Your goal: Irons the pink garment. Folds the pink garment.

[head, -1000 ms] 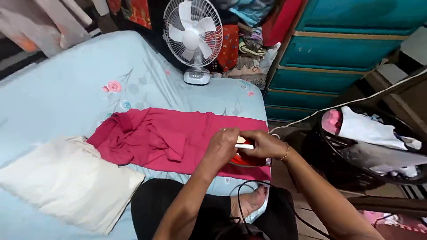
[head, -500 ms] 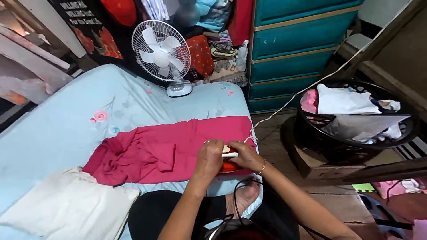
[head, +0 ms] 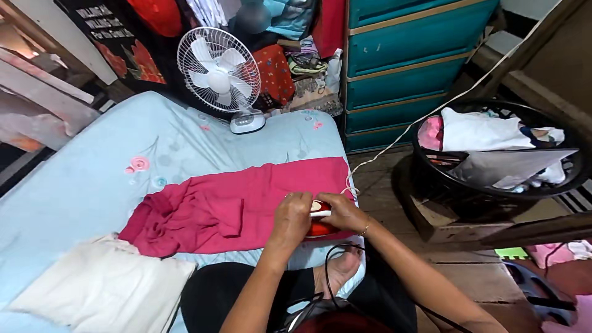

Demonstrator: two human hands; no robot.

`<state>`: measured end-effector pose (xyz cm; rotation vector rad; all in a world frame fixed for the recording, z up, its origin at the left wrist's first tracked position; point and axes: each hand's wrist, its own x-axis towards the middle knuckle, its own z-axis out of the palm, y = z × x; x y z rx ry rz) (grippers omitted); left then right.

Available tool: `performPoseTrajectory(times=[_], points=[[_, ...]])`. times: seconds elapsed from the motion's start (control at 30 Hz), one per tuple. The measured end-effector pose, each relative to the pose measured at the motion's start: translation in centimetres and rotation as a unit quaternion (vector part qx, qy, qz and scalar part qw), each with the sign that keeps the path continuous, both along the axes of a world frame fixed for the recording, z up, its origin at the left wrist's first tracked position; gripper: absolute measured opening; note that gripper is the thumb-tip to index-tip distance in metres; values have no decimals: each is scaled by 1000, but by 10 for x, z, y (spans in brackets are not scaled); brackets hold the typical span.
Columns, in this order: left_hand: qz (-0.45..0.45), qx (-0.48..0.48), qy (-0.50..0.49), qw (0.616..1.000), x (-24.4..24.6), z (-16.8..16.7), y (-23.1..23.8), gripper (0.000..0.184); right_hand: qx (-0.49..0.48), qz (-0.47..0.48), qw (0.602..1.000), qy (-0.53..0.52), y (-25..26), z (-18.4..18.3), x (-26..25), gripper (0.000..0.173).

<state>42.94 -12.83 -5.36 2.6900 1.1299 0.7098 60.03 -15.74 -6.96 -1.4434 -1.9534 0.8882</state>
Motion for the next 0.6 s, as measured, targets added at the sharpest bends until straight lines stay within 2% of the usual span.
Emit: performPoseTrajectory(times=[0.13,0.3,0.43,0.53,0.6], points=[[-4,2,-4,1000,-1,-1,-1,8,-35,47,998,13,3,2,7,35],[-6,-17,-9,1000,-3,-5,0,9,-32,96,995,19,0,8,17,50],[-39,-32,-4,999,-5,-9,7,10,-119,99,987,49,4,10,22,43],[-54,-85,-4,995,-8,-16,14,12,-182,125,972,84,17,6,28,35],[-54,-97,-29,993,-8,-27,20,13,-202,119,970,71,27,5,29,31]])
